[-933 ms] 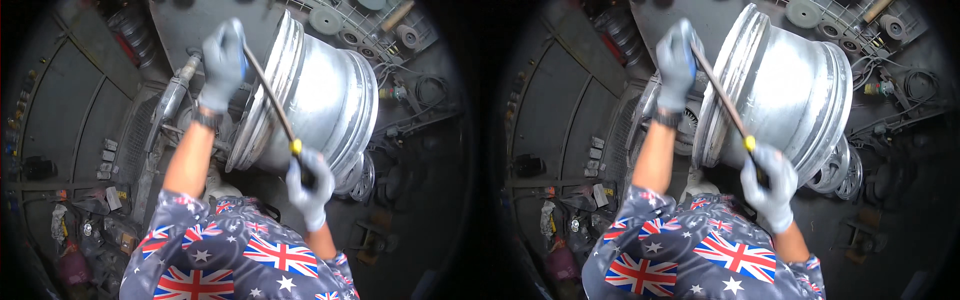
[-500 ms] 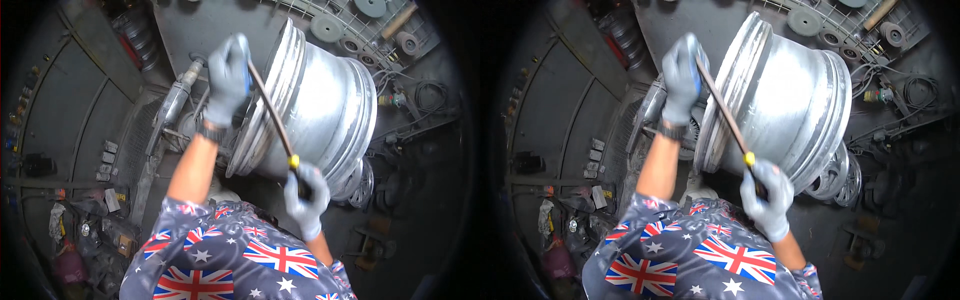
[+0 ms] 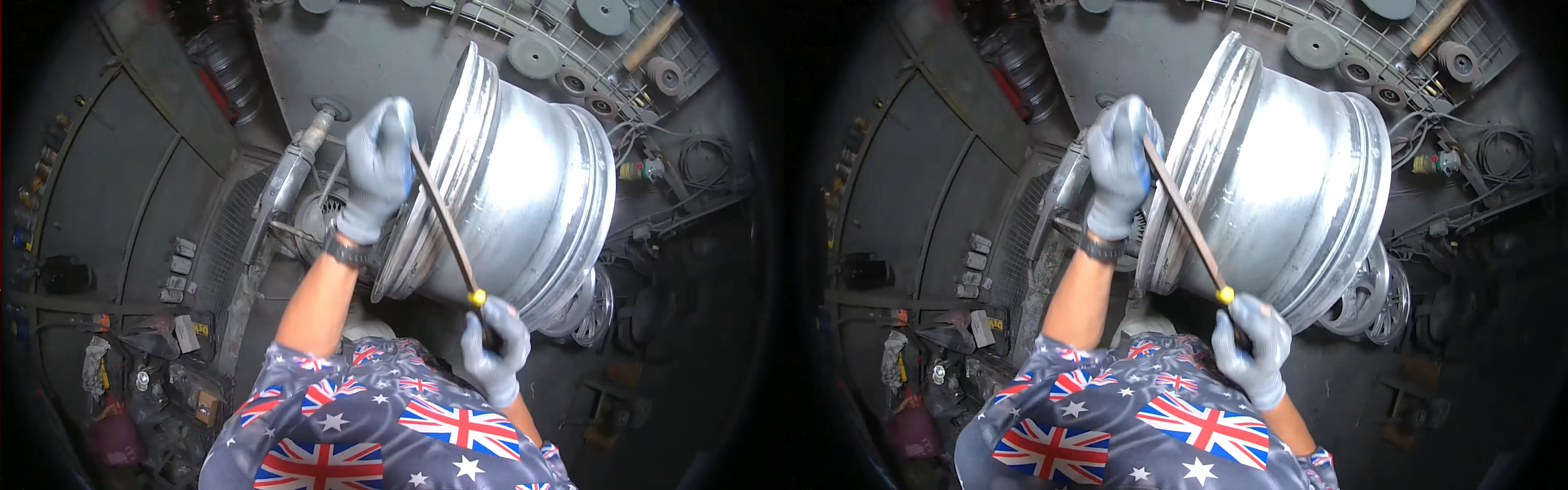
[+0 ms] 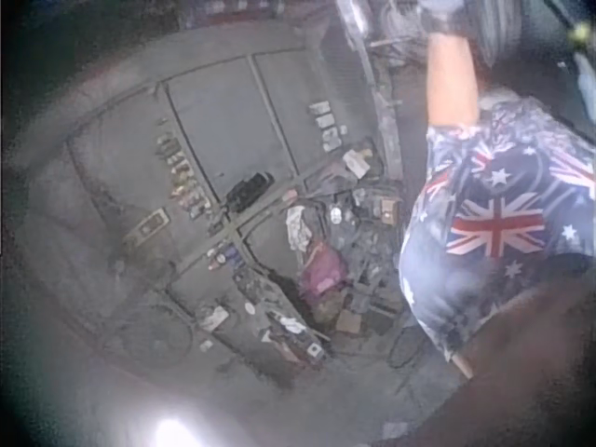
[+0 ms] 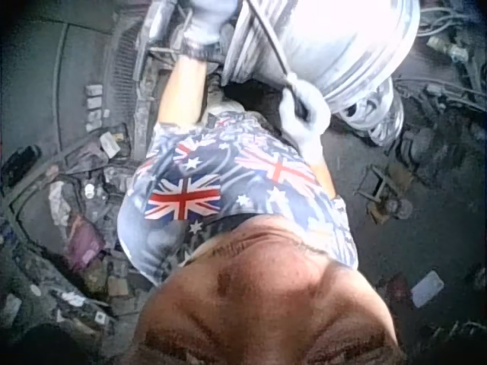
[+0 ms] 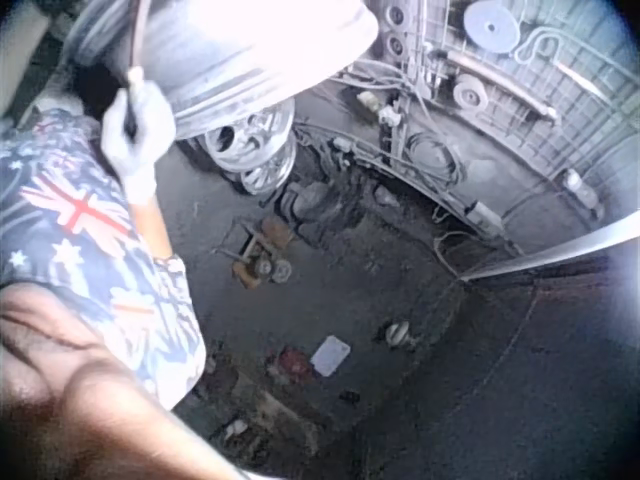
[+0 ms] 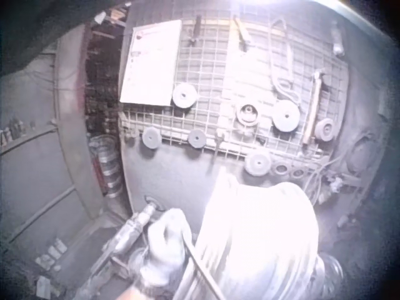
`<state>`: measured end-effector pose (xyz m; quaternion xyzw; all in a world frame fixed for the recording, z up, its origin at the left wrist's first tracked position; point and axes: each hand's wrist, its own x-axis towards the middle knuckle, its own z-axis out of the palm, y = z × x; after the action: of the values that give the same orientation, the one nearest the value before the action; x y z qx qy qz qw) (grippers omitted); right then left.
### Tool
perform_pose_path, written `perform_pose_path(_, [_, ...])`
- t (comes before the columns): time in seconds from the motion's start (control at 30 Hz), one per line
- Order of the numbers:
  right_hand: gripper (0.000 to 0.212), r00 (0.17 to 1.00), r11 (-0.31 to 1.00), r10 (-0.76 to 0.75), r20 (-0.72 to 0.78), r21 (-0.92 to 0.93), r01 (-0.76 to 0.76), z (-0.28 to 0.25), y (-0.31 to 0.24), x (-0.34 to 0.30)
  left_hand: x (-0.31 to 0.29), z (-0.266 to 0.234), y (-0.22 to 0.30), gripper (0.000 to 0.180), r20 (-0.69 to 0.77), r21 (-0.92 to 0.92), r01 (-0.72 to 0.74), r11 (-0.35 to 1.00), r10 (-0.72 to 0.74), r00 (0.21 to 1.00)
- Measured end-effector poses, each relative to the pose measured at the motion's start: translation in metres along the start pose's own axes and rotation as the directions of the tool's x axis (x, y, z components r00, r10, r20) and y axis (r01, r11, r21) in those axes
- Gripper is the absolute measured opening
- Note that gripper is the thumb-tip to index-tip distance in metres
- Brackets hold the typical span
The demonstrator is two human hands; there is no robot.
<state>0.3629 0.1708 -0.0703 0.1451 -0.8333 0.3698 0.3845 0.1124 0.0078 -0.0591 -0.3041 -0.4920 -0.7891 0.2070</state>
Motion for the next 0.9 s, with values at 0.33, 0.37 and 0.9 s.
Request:
perform_pose_path(0.33, [0.027, 0.998, 0.999, -0.001, -0.059, 0.044, 0.003, 0.029, 0.008, 0.084, 0.085, -0.006, 0.005, 0.049, -0.126, 0.134, 0.044, 0.99, -0.027, 0.992])
perform_pose_path(0.37, [0.03, 0.998, 0.999, -0.029, -0.05, 0.023, 0.03, 0.02, 0.012, 0.064, 0.063, 0.003, 0.007, 0.048, -0.105, 0.127, 0.057, 0.99, -0.044, 0.994])
perform_pose_path(0.9, [0.035, 1.0, 0.997, 0.017, -0.025, -0.071, -0.019, -0.004, -0.012, 0.028, 0.021, 0.01, -0.005, 0.04, -0.024, -0.02, 0.048, 0.999, -0.048, 0.999])
